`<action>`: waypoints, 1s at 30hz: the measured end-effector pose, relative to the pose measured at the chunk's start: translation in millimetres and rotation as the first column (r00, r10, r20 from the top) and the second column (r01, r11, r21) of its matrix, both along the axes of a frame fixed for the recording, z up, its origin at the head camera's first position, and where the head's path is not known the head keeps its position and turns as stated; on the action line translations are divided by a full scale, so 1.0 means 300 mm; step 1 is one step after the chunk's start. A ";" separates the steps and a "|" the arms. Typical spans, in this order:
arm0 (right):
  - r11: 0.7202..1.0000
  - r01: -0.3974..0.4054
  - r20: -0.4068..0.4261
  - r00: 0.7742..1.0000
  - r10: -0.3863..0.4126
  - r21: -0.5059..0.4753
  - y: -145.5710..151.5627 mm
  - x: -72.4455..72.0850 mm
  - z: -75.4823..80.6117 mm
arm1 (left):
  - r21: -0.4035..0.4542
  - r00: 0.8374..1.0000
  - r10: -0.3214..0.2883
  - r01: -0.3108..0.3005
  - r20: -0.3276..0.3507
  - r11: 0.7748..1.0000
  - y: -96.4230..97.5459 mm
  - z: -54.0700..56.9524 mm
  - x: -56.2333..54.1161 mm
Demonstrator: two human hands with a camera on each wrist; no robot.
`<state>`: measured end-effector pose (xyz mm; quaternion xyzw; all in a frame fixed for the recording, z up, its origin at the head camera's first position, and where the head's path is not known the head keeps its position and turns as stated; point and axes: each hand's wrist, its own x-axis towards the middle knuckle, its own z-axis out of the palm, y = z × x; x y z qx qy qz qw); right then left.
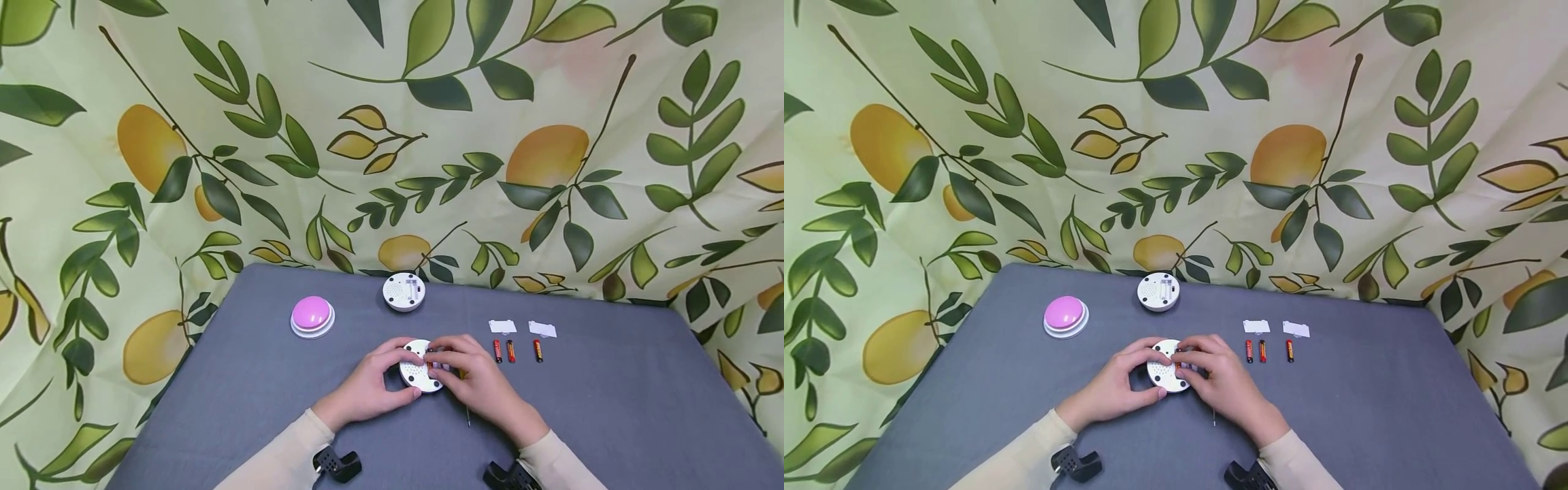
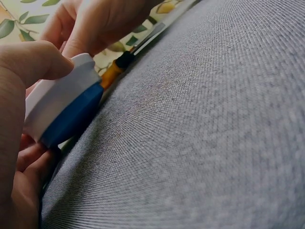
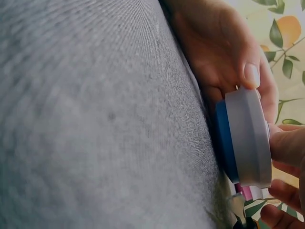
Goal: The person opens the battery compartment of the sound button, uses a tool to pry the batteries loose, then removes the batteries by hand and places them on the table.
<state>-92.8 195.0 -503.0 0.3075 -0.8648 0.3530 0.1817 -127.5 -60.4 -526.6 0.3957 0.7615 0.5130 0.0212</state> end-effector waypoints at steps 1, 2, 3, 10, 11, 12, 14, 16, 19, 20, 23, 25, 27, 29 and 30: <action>1.000 0.001 -0.009 1.000 -0.001 -0.004 -0.001 0.002 -0.002 | 0.000 1.000 -0.001 0.001 0.001 1.000 0.000 0.000 0.001; 1.000 0.003 -0.025 1.000 -0.003 -0.008 -0.001 0.003 -0.004 | 0.000 1.000 -0.002 0.002 0.004 1.000 0.000 0.000 0.002; 1.000 0.007 -0.039 0.999 -0.007 -0.010 -0.003 0.004 -0.005 | -0.002 1.000 -0.002 0.002 0.007 1.000 -0.001 0.000 0.002; 0.999 0.042 -0.097 0.994 -0.043 -0.006 -0.011 0.001 -0.007 | -0.003 1.000 -0.008 0.008 -0.001 1.000 -0.001 0.004 0.000; 0.999 0.048 -0.097 0.994 -0.048 -0.003 -0.011 -0.001 -0.007 | -0.002 1.000 -0.008 0.008 -0.001 1.000 -0.001 0.004 -0.001; 0.999 0.054 -0.098 0.994 -0.054 0.001 -0.011 -0.002 -0.006 | -0.001 1.000 -0.008 0.008 -0.001 1.000 -0.001 0.005 -0.002; 0.998 0.064 -0.092 0.994 -0.063 0.005 -0.011 -0.003 -0.003 | -0.001 1.000 -0.005 0.005 -0.003 1.000 0.000 0.007 -0.003; 0.997 0.075 -0.076 0.994 -0.074 0.005 -0.011 -0.003 -0.003 | -0.002 1.000 -0.003 0.003 0.000 1.000 0.000 0.010 -0.003; 0.995 0.098 -0.048 0.994 -0.098 -0.007 -0.013 -0.001 -0.002 | -0.007 1.000 0.000 0.000 0.002 1.000 0.001 0.014 -0.002; 0.994 0.106 -0.039 0.994 -0.107 -0.011 -0.013 0.001 -0.002 | -0.007 1.000 -0.001 0.001 0.004 1.000 0.001 0.016 -0.001; 0.992 0.127 -0.021 0.992 -0.128 -0.020 -0.016 0.004 -0.005 | -0.008 1.000 -0.002 0.002 0.015 1.000 0.001 0.016 0.002; 0.991 0.135 -0.018 0.991 -0.135 -0.020 -0.017 0.006 -0.008 | -0.008 1.000 -0.004 0.004 0.022 1.000 0.001 0.015 0.003; 0.990 0.136 -0.025 0.990 -0.137 -0.019 -0.017 0.007 -0.011 | -0.010 1.000 -0.004 0.004 0.029 1.000 0.002 0.014 0.004; 0.991 0.134 -0.034 0.990 -0.135 -0.021 -0.015 0.008 -0.012 | -0.011 1.000 -0.004 0.005 0.030 1.000 0.003 0.013 0.005; 0.991 0.130 -0.036 0.991 -0.131 -0.025 -0.013 0.008 -0.013 | -0.011 1.000 -0.004 0.004 0.030 1.000 0.003 0.013 0.005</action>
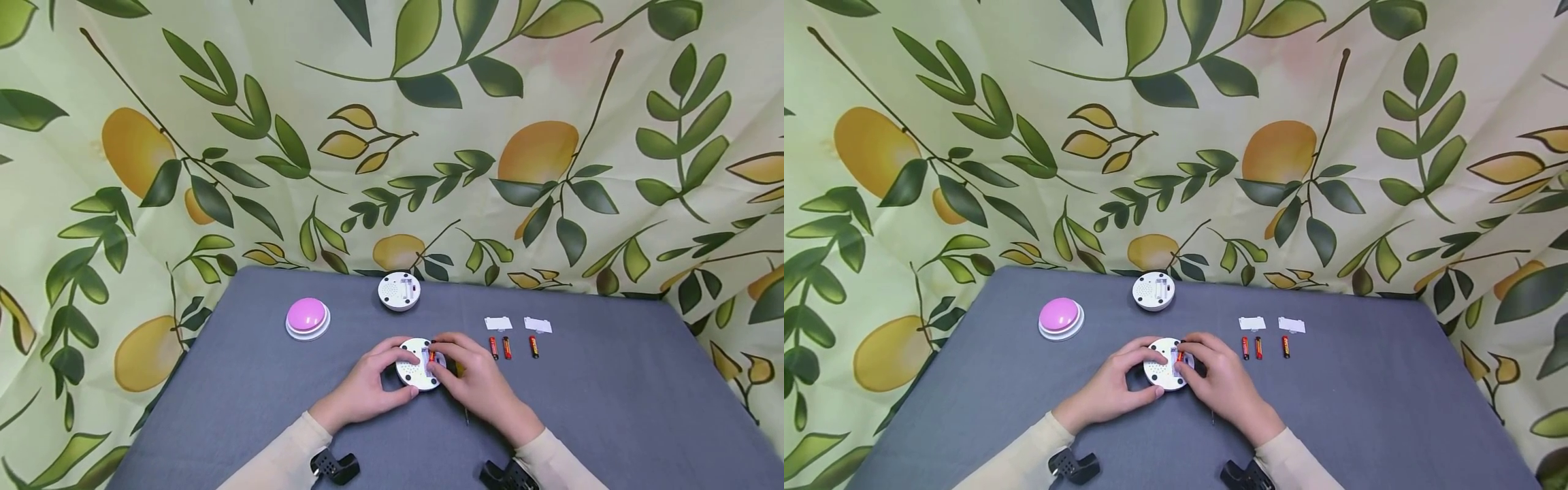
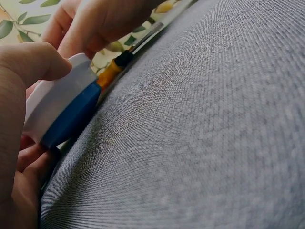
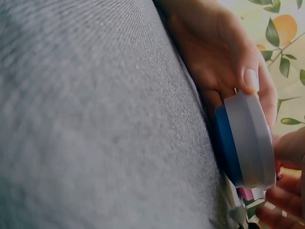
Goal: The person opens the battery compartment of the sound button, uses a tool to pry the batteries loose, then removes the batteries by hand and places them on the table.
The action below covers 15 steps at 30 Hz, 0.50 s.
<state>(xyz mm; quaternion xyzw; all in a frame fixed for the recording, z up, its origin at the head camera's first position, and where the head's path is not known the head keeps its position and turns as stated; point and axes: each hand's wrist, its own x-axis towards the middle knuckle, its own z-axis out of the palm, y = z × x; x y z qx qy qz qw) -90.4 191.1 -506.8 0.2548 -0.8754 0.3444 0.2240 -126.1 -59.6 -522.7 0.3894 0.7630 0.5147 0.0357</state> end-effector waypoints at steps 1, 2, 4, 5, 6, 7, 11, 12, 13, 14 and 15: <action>1.000 -0.006 -0.005 1.000 0.006 -0.002 0.002 0.000 0.000 | 0.002 1.000 0.000 0.000 -0.001 1.000 0.000 0.000 0.000; 1.000 -0.012 -0.008 1.000 0.012 -0.007 0.005 0.000 0.001 | 0.004 1.000 0.002 -0.002 -0.003 1.000 0.000 0.000 0.001; 1.000 -0.023 -0.010 1.000 0.022 -0.022 0.013 0.001 0.003 | 0.011 1.000 0.003 -0.003 -0.014 1.000 -0.001 -0.002 0.001; 0.999 -0.024 -0.008 1.000 0.023 -0.027 0.018 0.002 0.004 | 0.015 1.000 0.003 -0.003 -0.018 1.000 -0.001 -0.002 0.001; 0.999 -0.022 -0.011 1.000 0.022 -0.034 0.023 0.002 0.004 | 0.019 1.000 0.004 -0.004 -0.023 1.000 -0.001 -0.003 0.002; 0.999 -0.020 -0.015 1.000 0.019 -0.039 0.029 0.002 0.005 | 0.022 1.000 0.005 -0.004 -0.029 1.000 0.000 -0.003 0.002; 0.999 0.011 -0.010 1.000 -0.011 -0.051 0.053 0.008 0.007 | 0.022 0.999 0.013 -0.012 -0.033 1.000 0.000 -0.002 0.005; 0.998 0.015 -0.017 1.000 -0.016 -0.053 0.059 0.009 0.007 | 0.017 1.000 0.014 -0.013 -0.027 1.000 0.000 -0.001 0.005; 0.998 0.019 -0.019 1.000 -0.020 -0.058 0.065 0.011 0.007 | 0.012 1.000 0.015 -0.015 -0.022 1.000 0.000 0.001 0.006; 0.998 0.024 -0.022 0.999 -0.025 -0.059 0.072 0.012 0.006 | 0.006 1.000 0.016 -0.016 -0.015 1.000 0.000 0.001 0.005; 0.997 0.024 -0.026 0.999 -0.026 -0.066 0.079 0.013 0.007 | 0.002 1.000 0.016 -0.016 -0.011 1.000 0.001 0.003 0.005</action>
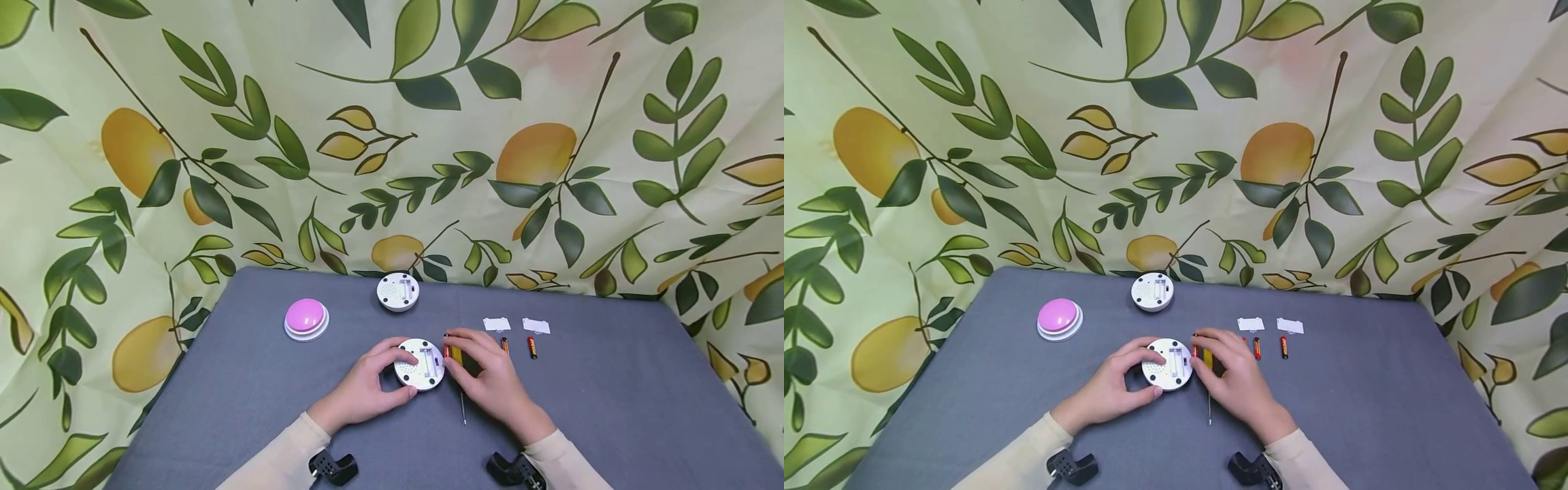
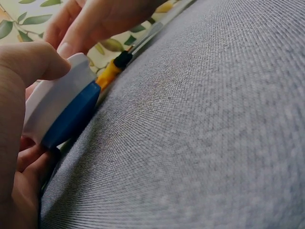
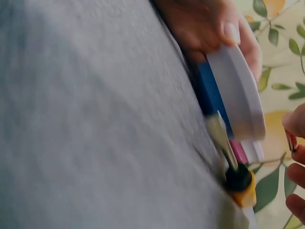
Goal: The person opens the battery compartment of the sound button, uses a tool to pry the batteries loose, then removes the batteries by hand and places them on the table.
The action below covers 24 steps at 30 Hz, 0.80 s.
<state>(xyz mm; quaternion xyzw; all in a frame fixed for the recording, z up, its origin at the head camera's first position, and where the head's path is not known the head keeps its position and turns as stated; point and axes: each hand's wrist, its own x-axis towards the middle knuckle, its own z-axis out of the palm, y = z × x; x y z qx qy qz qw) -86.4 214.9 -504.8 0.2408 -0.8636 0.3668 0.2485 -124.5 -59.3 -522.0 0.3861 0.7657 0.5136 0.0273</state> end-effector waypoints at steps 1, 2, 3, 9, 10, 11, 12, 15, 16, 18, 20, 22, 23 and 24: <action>1.000 0.000 -0.009 1.000 0.000 -0.008 0.008 0.000 -0.001 | -0.004 1.000 -0.001 0.001 0.004 1.000 0.001 0.000 -0.001; 1.000 0.001 -0.018 1.000 -0.001 -0.014 0.016 -0.001 -0.002 | -0.006 1.000 -0.002 0.002 0.009 1.000 0.001 0.000 -0.001; 1.000 0.002 -0.024 1.000 -0.002 -0.019 0.024 -0.001 -0.004 | -0.006 1.000 -0.004 0.004 0.011 1.000 0.001 -0.001 -0.002; 0.999 0.037 -0.043 0.998 -0.038 -0.013 0.083 -0.011 -0.022 | 0.025 1.000 -0.005 0.006 -0.025 1.000 0.003 -0.011 -0.003; 0.999 0.044 -0.050 0.998 -0.045 -0.011 0.093 -0.013 -0.025 | 0.027 1.000 -0.005 0.006 -0.030 1.000 0.003 -0.013 -0.003; 0.999 0.050 -0.058 0.997 -0.050 -0.010 0.102 -0.016 -0.027 | 0.028 0.999 -0.004 0.005 -0.035 1.000 0.003 -0.015 -0.003; 0.998 0.054 -0.066 0.996 -0.055 -0.010 0.112 -0.019 -0.029 | 0.027 0.999 -0.002 0.003 -0.039 1.000 0.002 -0.015 -0.003; 0.998 0.068 -0.096 0.993 -0.068 -0.006 0.141 -0.029 -0.029 | 0.020 0.999 0.003 -0.002 -0.040 1.000 0.001 -0.018 -0.003; 0.997 0.072 -0.100 0.992 -0.072 -0.008 0.151 -0.030 -0.028 | 0.017 0.999 0.005 -0.004 -0.036 1.000 0.000 -0.018 -0.003; 0.996 0.086 -0.115 0.990 -0.086 -0.007 0.174 -0.032 -0.027 | 0.010 1.000 0.008 -0.008 -0.025 1.000 -0.001 -0.017 -0.003; 0.995 0.099 -0.117 0.988 -0.100 -0.018 0.200 -0.032 -0.028 | 0.002 1.000 0.008 -0.008 -0.011 1.000 0.000 -0.015 -0.004; 0.993 0.114 -0.117 0.986 -0.116 -0.030 0.227 -0.031 -0.031 | -0.003 1.000 0.006 -0.006 -0.006 1.000 0.001 -0.013 -0.004; 0.992 0.123 -0.116 0.985 -0.126 -0.033 0.240 -0.030 -0.034 | -0.005 1.000 0.006 -0.006 -0.005 1.000 0.001 -0.013 -0.005; 0.991 0.130 -0.113 0.985 -0.134 -0.038 0.253 -0.029 -0.037 | -0.007 1.000 0.006 -0.006 -0.004 1.000 0.002 -0.013 -0.005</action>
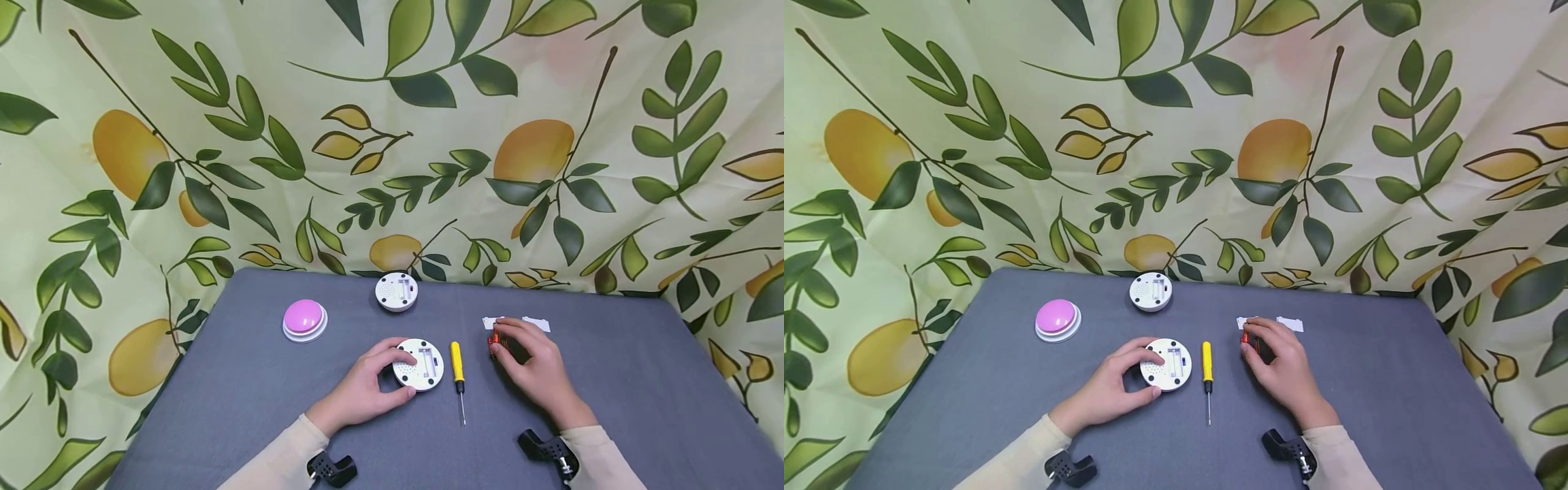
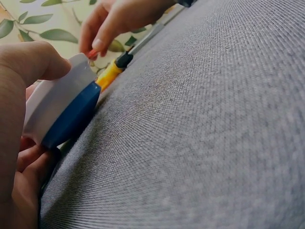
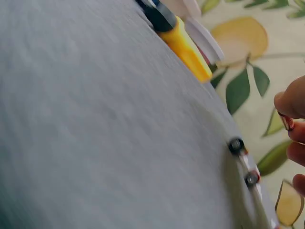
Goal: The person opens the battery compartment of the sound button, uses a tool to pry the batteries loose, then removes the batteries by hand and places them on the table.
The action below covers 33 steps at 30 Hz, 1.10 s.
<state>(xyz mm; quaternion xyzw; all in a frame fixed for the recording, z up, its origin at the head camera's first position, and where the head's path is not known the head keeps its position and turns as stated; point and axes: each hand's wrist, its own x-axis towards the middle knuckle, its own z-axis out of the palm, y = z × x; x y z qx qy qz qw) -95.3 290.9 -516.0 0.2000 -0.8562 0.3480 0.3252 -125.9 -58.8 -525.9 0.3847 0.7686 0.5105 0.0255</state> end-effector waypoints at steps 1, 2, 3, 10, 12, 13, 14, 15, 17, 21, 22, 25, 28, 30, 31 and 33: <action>1.000 0.008 0.003 1.000 -0.008 -0.004 0.013 0.001 -0.002 | 0.000 1.000 -0.001 0.001 0.001 1.000 0.000 0.000 0.000; 1.000 0.015 0.005 1.000 -0.015 -0.006 0.025 0.001 -0.004 | -0.001 1.000 0.001 -0.001 0.001 1.000 0.001 0.000 0.000; 1.000 0.027 0.008 1.000 -0.027 -0.006 0.037 0.003 -0.006 | 0.000 1.000 0.001 -0.001 0.001 1.000 0.001 0.001 0.000; 0.994 0.105 0.055 0.993 -0.103 -0.021 0.103 0.021 -0.015 | 0.008 1.000 0.005 -0.005 -0.014 1.000 -0.002 0.000 0.004; 0.992 0.128 0.070 0.990 -0.126 -0.024 0.125 0.031 -0.014 | 0.011 1.000 0.005 -0.005 -0.018 1.000 -0.002 -0.001 0.005; 0.990 0.138 0.079 0.988 -0.136 -0.024 0.136 0.036 -0.014 | 0.012 1.000 0.005 -0.005 -0.019 1.000 -0.001 -0.001 0.005; 0.988 0.150 0.090 0.985 -0.148 -0.023 0.148 0.040 -0.012 | 0.012 1.000 0.005 -0.005 -0.018 1.000 0.000 -0.001 0.005; 0.987 0.160 0.100 0.982 -0.157 -0.023 0.159 0.044 -0.012 | 0.011 1.000 0.004 -0.004 -0.015 1.000 0.000 0.000 0.005; 0.983 0.183 0.125 0.976 -0.179 -0.021 0.181 0.049 -0.011 | 0.014 1.000 0.006 -0.006 -0.020 1.000 0.000 0.002 0.004; 0.976 0.215 0.200 0.957 -0.208 -0.014 0.225 0.056 -0.016 | 0.012 1.000 0.004 -0.004 -0.015 1.000 0.000 0.003 0.004; 0.976 0.220 0.219 0.952 -0.212 -0.009 0.235 0.057 -0.017 | 0.011 1.000 0.005 -0.004 -0.014 1.000 0.000 0.003 0.003; 0.975 0.221 0.263 0.941 -0.213 0.002 0.258 0.060 -0.018 | 0.003 1.000 0.009 -0.009 -0.004 1.000 -0.002 0.004 0.002; 0.977 0.212 0.287 0.936 -0.204 0.005 0.274 0.063 -0.019 | -0.004 1.000 0.013 -0.013 0.007 1.000 -0.002 0.002 0.002; 0.978 0.208 0.294 0.934 -0.201 0.006 0.280 0.067 -0.019 | -0.003 1.000 0.010 -0.010 0.006 1.000 -0.001 0.001 0.002; 0.978 0.206 0.298 0.934 -0.199 0.007 0.283 0.069 -0.018 | -0.002 1.000 0.008 -0.008 0.003 1.000 0.000 0.000 0.001; 0.978 0.206 0.304 0.931 -0.201 0.013 0.287 0.075 -0.019 | 0.003 1.000 0.003 -0.003 -0.002 1.000 0.002 -0.001 0.001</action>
